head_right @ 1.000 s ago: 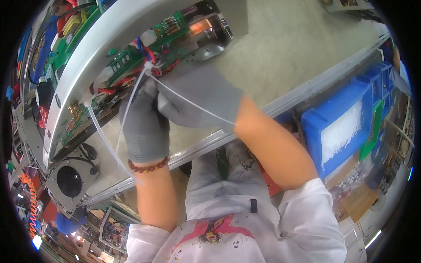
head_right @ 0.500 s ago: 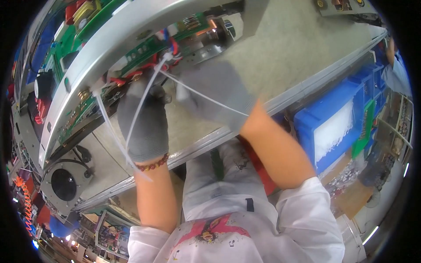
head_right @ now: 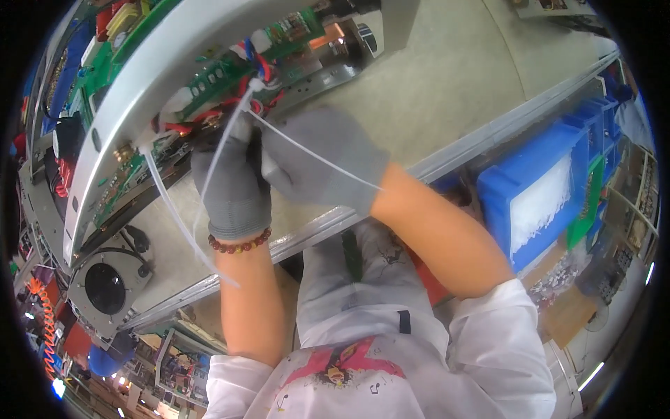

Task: Assembling internal electronic components and wiring for a solar inverter unit.

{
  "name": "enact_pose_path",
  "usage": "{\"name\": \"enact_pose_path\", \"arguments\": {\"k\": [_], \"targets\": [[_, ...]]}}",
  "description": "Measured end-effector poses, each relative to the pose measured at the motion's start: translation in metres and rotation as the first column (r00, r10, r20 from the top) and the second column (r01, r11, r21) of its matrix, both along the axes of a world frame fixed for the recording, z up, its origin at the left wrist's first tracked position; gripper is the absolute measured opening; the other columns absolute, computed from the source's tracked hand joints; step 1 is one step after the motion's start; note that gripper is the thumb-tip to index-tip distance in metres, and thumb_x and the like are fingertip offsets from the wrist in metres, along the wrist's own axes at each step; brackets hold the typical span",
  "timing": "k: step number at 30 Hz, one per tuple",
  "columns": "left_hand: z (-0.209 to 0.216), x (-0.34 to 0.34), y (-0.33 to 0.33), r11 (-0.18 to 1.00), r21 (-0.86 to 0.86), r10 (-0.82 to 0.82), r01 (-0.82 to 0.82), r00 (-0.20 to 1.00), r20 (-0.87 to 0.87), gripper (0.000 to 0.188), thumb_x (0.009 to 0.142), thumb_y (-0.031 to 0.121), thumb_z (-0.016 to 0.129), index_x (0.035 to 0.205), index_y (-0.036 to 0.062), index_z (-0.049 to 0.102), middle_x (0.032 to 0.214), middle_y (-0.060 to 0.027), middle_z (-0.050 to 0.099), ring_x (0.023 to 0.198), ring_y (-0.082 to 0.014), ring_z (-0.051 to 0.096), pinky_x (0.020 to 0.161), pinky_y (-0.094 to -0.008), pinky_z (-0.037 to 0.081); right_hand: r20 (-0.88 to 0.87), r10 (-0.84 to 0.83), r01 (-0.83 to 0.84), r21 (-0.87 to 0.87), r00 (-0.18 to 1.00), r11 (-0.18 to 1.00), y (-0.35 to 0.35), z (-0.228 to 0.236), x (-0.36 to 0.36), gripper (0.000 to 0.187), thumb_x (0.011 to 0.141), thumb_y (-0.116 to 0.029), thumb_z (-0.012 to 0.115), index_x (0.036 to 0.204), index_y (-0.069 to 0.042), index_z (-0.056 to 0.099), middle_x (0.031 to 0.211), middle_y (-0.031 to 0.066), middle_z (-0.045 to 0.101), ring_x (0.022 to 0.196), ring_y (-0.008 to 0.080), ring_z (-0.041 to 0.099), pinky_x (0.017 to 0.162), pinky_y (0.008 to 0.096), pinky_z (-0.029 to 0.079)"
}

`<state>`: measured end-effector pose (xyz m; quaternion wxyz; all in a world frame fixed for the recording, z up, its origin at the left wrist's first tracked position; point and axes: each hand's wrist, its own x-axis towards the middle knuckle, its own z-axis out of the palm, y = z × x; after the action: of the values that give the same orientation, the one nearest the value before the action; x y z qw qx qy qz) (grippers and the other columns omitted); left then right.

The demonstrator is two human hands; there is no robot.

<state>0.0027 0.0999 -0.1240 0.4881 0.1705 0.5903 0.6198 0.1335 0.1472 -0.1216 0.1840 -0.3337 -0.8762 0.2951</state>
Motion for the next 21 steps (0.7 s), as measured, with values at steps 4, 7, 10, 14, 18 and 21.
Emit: {"name": "enact_pose_path", "arguments": {"k": [4,7,10,14,18,21], "targets": [[0.002,0.006,0.002,0.999,-0.013,-0.036,0.033,0.920,-0.390,0.010,0.090,0.007,0.063,0.098,0.0035,0.067,0.083,-0.0109,0.066,0.074,-0.0190,0.063,0.068,-0.0300,0.050,0.373,-0.045,-0.040,0.219,0.927,0.975,0.015,-0.002,0.014,0.014,0.077,-0.023,0.061,0.072,-0.011,0.066,0.067,0.0107,0.063,0.065,0.0305,0.064,0.055,0.0407,0.050],[0.005,0.007,0.002,0.999,-0.035,-0.034,0.021,0.904,-0.426,0.008,0.090,0.008,0.064,0.095,0.0023,0.068,0.080,-0.0103,0.065,0.070,-0.0184,0.062,0.065,-0.0290,0.048,0.357,-0.042,-0.054,0.253,0.933,0.966,0.020,0.001,0.021,0.014,0.076,-0.022,0.061,0.071,-0.010,0.065,0.067,0.0113,0.063,0.066,0.0306,0.065,0.057,0.0424,0.051],[0.010,0.004,0.004,0.985,-0.169,-0.054,0.027,0.986,-0.157,0.010,0.089,0.007,0.066,0.092,-0.0021,0.068,0.081,-0.0085,0.066,0.070,-0.0159,0.060,0.064,-0.0269,0.047,0.125,0.086,-0.093,0.049,0.988,0.994,0.012,0.005,0.013,0.016,0.076,-0.021,0.060,0.069,-0.007,0.063,0.067,0.0133,0.062,0.066,0.0334,0.063,0.059,0.0439,0.051],[0.019,-0.001,0.006,0.978,-0.208,-0.050,0.030,0.995,-0.091,0.018,0.084,0.015,0.071,0.081,-0.0018,0.066,0.069,-0.0020,0.061,0.060,-0.0094,0.051,0.054,-0.0260,0.038,-0.050,0.116,-0.121,-0.125,0.992,0.985,0.005,0.009,-0.003,0.016,0.076,-0.018,0.058,0.071,-0.003,0.061,0.066,0.0170,0.060,0.066,0.0377,0.061,0.058,0.0454,0.050],[0.034,0.002,0.000,0.989,-0.144,-0.069,0.045,0.983,-0.168,0.019,0.087,0.015,0.069,0.088,-0.0032,0.067,0.075,-0.0036,0.064,0.066,-0.0092,0.054,0.058,-0.0249,0.041,-0.339,0.048,-0.122,-0.201,0.940,0.972,0.002,0.010,-0.001,0.014,0.079,-0.014,0.055,0.074,-0.002,0.058,0.066,0.0198,0.056,0.064,0.0407,0.057,0.056,0.0467,0.046],[0.046,0.004,-0.010,0.970,-0.203,-0.168,0.135,0.974,-0.154,0.017,0.088,0.013,0.066,0.090,-0.0039,0.067,0.075,-0.0052,0.065,0.068,-0.0100,0.057,0.061,-0.0231,0.043,-0.367,-0.034,-0.071,-0.267,0.929,0.961,-0.004,0.010,0.005,0.013,0.081,-0.013,0.054,0.075,-0.002,0.057,0.064,0.0196,0.056,0.061,0.0406,0.057,0.055,0.0468,0.045]]}}
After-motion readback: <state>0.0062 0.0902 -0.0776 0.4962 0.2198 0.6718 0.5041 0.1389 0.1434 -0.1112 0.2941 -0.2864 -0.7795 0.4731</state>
